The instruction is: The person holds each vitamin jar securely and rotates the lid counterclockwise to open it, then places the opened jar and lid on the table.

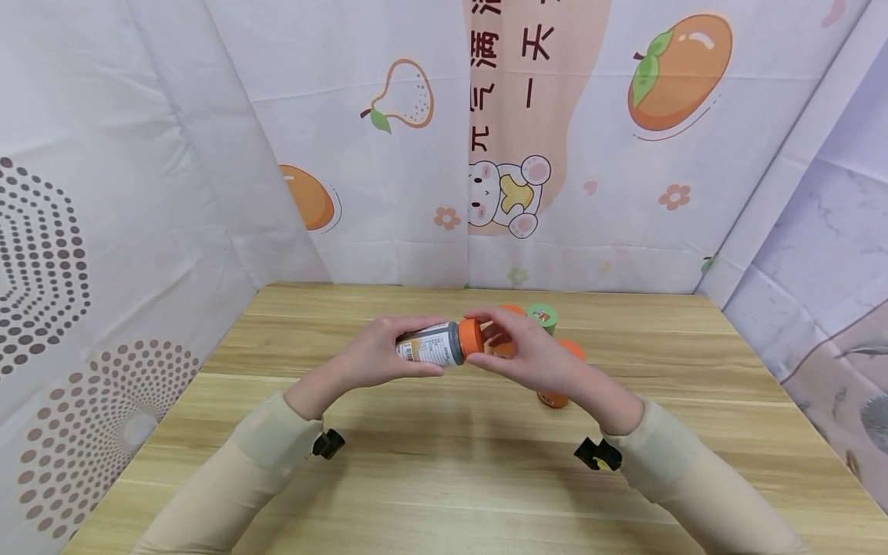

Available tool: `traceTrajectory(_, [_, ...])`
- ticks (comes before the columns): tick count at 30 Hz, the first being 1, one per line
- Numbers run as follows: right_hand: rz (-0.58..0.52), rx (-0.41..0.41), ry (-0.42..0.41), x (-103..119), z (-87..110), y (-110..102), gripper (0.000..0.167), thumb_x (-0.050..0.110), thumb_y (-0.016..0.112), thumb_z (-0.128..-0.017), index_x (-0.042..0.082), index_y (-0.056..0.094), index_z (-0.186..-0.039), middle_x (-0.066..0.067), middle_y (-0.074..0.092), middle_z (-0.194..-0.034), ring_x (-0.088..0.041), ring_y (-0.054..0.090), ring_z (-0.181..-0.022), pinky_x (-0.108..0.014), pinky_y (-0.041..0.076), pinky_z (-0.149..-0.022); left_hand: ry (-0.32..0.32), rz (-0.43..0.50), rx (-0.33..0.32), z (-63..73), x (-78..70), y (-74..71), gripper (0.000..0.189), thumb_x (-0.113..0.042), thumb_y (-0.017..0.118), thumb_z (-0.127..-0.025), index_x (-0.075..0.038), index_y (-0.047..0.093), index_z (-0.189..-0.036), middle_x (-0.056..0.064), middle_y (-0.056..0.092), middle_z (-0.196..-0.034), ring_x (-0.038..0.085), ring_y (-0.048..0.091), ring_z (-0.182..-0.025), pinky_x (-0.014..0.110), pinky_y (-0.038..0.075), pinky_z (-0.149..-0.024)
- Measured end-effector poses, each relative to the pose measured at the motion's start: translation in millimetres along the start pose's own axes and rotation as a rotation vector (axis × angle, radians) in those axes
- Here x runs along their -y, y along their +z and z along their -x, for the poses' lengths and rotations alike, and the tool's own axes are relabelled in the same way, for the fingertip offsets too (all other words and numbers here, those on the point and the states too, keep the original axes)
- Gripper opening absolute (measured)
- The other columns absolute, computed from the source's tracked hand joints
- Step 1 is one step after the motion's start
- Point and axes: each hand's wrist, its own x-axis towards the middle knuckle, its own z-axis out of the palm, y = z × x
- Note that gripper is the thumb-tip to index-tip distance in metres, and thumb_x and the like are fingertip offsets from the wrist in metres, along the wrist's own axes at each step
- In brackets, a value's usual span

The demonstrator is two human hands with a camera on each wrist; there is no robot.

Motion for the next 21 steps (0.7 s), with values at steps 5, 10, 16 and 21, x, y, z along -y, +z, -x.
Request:
traceTrajectory(5, [0.009,0.002,-0.012,0.4,1.0,-1.0,0.054,0.015,0.076,-0.086,0.003,0.052,-0.132,-0.003,0.060,-0.110,-0.015,0.062,-0.095,-0.036,0.053,-0.084,0.002,-0.008,0.001,-0.3,-0.5,0.5,0.063,-0.037,0.083,-0.077,-0.018,0.060,-0.133,-0.001,0.067,-0.099,0.015,0.061,-0.081,0.031,0.054,-0.068])
traceTrajectory(10, [0.009,0.005,-0.022,0.1,1.5,-1.5,0.055,0.014,0.076,-0.086,0.000,0.051,-0.133,-0.003,0.059,-0.111,-0.016,0.061,-0.096,-0.035,0.053,-0.085,-0.005,-0.010,-0.001,-0.3,-1.2,0.4,0.063,-0.037,0.083,-0.077,-0.019,0.061,-0.133,-0.002,0.067,-0.098,0.015,0.060,-0.081,0.031,0.054,-0.067])
traceTrajectory(16, [0.014,0.006,-0.059,-1.3,2.4,-1.8,0.055,0.010,0.077,-0.084,0.003,0.051,-0.133,-0.003,0.058,-0.114,-0.016,0.061,-0.095,-0.036,0.053,-0.083,-0.004,-0.010,0.001,-0.1,-1.3,0.0,0.063,-0.037,0.083,-0.077,-0.019,0.061,-0.133,-0.002,0.067,-0.100,0.015,0.061,-0.082,0.031,0.053,-0.068])
traceTrajectory(21, [0.026,-0.001,-0.107,-2.0,2.5,-2.7,0.056,0.008,0.078,-0.082,0.006,0.052,-0.131,-0.002,0.058,-0.114,-0.016,0.059,-0.092,-0.034,0.053,-0.079,-0.006,-0.006,0.000,-0.2,-0.9,0.0,0.063,-0.038,0.083,-0.076,-0.019,0.061,-0.132,-0.002,0.067,-0.100,0.015,0.061,-0.081,0.031,0.053,-0.068])
